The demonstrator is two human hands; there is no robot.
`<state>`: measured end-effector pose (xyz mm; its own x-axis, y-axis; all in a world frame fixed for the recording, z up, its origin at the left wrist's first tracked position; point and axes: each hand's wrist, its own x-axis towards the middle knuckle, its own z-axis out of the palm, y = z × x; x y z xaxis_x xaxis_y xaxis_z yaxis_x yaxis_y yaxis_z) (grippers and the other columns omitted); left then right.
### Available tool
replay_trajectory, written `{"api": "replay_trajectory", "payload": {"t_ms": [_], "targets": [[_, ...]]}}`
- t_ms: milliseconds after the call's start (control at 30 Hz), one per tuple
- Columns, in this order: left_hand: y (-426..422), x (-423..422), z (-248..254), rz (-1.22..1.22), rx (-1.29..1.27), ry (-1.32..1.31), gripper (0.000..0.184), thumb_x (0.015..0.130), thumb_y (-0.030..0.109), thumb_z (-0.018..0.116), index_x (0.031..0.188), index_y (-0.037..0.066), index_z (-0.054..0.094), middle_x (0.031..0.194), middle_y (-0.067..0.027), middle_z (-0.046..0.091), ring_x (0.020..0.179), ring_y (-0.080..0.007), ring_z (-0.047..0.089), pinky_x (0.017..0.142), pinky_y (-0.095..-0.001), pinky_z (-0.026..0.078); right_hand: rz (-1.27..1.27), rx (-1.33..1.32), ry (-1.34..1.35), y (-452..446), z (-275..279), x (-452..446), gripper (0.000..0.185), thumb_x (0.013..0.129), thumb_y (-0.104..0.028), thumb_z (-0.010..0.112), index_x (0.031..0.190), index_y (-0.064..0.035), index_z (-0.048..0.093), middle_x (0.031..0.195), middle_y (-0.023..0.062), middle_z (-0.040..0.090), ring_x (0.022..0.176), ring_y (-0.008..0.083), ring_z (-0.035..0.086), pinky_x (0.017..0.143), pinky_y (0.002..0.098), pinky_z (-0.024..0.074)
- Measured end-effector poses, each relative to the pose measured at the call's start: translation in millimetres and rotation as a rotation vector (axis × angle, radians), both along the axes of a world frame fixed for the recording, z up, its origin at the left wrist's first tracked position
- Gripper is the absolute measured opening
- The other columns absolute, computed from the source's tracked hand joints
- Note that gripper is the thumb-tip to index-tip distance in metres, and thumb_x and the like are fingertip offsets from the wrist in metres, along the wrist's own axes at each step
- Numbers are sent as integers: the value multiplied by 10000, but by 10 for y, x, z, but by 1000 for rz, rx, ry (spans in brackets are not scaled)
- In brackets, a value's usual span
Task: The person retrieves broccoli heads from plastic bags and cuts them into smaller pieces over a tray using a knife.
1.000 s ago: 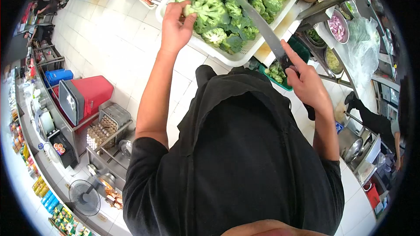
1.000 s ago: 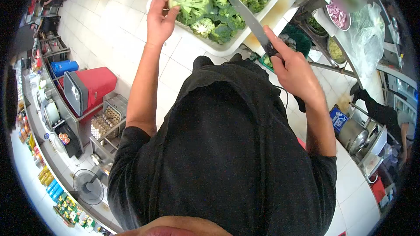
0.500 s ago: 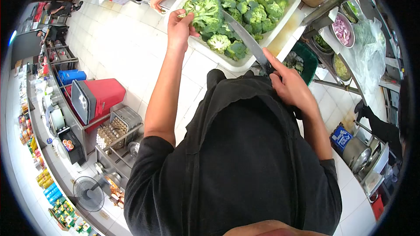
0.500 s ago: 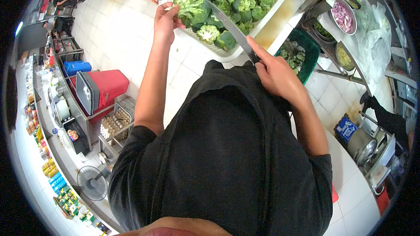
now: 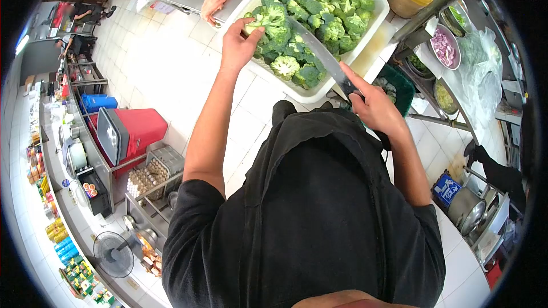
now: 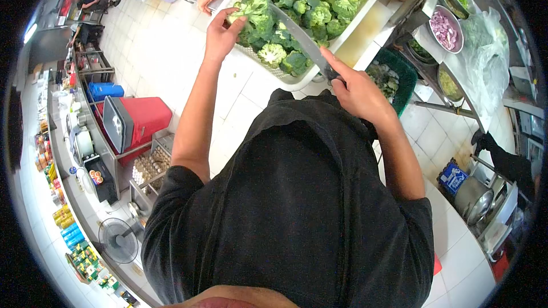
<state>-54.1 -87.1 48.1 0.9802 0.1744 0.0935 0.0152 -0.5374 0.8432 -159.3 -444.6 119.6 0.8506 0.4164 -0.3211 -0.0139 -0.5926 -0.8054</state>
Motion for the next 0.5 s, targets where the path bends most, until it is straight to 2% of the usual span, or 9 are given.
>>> {"api": "replay_trajectory", "payload": {"t_ms": [67, 167, 267, 300, 500], "targets": [[-34, 34, -39, 55, -59, 9, 431, 899, 266, 815, 1201, -3, 668, 729, -41, 596, 595, -131, 552, 538, -320, 482, -26, -34, -43, 22, 165, -66, 742, 946, -72, 527, 1630, -278, 324, 766, 299, 602, 690, 424, 622, 728, 481, 506], [-327, -88, 257, 193, -245, 152, 479, 899, 286, 811, 1240, 7, 623, 719, -43, 589, 530, -132, 553, 453, -316, 462, -43, -45, -77, 49, 317, -188, 748, 943, -69, 530, 1626, -294, 325, 742, 294, 598, 679, 449, 618, 709, 516, 491], [-453, -176, 132, 200, -261, 147, 522, 904, 301, 800, 1281, 13, 582, 718, -46, 592, 487, -133, 550, 381, -306, 432, 9, -111, -51, 101, 346, -252, 756, 937, -63, 533, 1621, -310, 328, 750, 300, 608, 682, 474, 621, 703, 554, 476], [-492, -212, 146, 217, -232, 170, 503, 910, 336, 786, 1254, 12, 612, 705, -50, 599, 530, -144, 573, 452, -328, 462, 25, -148, -69, 134, 316, -255, 775, 933, -61, 540, 1624, -327, 309, 745, 299, 620, 695, 490, 628, 707, 582, 474], [-575, -383, 122, 185, 43, 100, 446, 923, 365, 752, 1197, 26, 658, 651, -61, 603, 615, -194, 623, 609, -374, 491, 86, -231, -177, 202, 206, -285, 803, 936, -59, 542, 1634, -344, 265, 749, 293, 646, 727, 491, 650, 730, 591, 506]]}}
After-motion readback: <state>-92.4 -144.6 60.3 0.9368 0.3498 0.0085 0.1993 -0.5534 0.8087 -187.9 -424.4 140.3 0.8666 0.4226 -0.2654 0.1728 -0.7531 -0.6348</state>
